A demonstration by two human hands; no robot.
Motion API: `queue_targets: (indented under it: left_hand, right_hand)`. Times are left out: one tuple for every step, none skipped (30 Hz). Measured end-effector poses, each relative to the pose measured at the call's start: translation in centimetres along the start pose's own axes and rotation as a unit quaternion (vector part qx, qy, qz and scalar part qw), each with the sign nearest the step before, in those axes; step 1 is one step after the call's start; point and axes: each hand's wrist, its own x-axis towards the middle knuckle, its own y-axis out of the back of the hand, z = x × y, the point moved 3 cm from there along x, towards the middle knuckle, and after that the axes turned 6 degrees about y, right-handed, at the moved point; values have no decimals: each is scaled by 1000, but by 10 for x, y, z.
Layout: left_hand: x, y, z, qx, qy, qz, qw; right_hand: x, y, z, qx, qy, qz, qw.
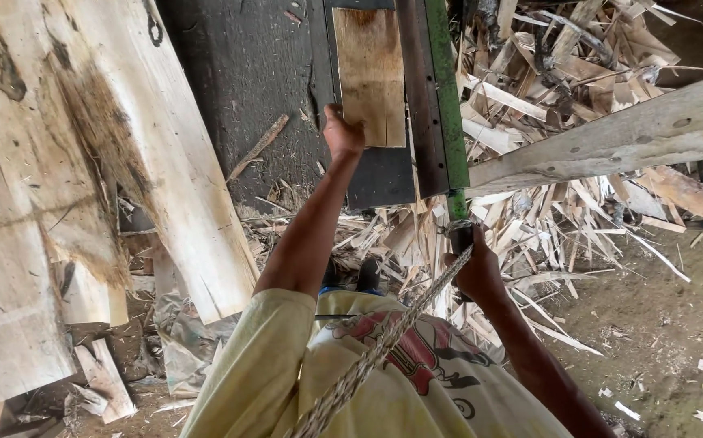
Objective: Cutting thin strips of wood or bark using a manual lever-operated guillotine cutter.
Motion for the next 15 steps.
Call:
queue_targets:
  left_hand:
    - [1,-2,3,11,12,-1,1000]
    - [0,-2,4,24,25,-2,999]
    - [1,-4,4,24,27,-3,999]
    - [1,-5,3,21,23,3,999]
    - [2,-6,1,18,20,8,1000]
    - [0,-7,2,20,23,7,999]
    - [-2,-6,4,14,21,13,1000]
    - [-2,-5,6,7,19,20,1000]
    - [-8,-3,6,9,21,21,1000]
    - [-11,-2,9,7,20,21,1000]
    - [-15,-1,13,6,20,21,1000]
    - [-10,-1,14,3,17,29,999]
    - [-5,-2,16,-1,10,32,999]
    - [-8,-3,13,-3,7,32,999]
    - [-13,-5,6,-4,9,36,999]
  right_hand:
    - [1,3,4,-10,69,21,997]
    - [1,5,8,-19,137,40,990]
    - [-4,16,-2,-20,135,39,990]
    - [-10,25,-10,-2,111,23,994]
    - [-16,34,-19,15,87,7,996]
    - [-22,40,-27,15,84,5,996]
    - [-28,49,-40,-8,133,29,991]
    - [-32,57,-54,-31,183,52,981]
    - [-25,42,-42,-31,183,48,981]
    - [-14,27,-26,-35,87,29,995]
    - [-6,12,-10,-38,-10,9,999]
    - [12,-13,9,-39,-1,8,999]
    - [29,-37,29,-13,-7,13,1000]
    - [39,-60,53,13,-19,15,1000]
    - [39,-68,63,10,-16,13,1000]
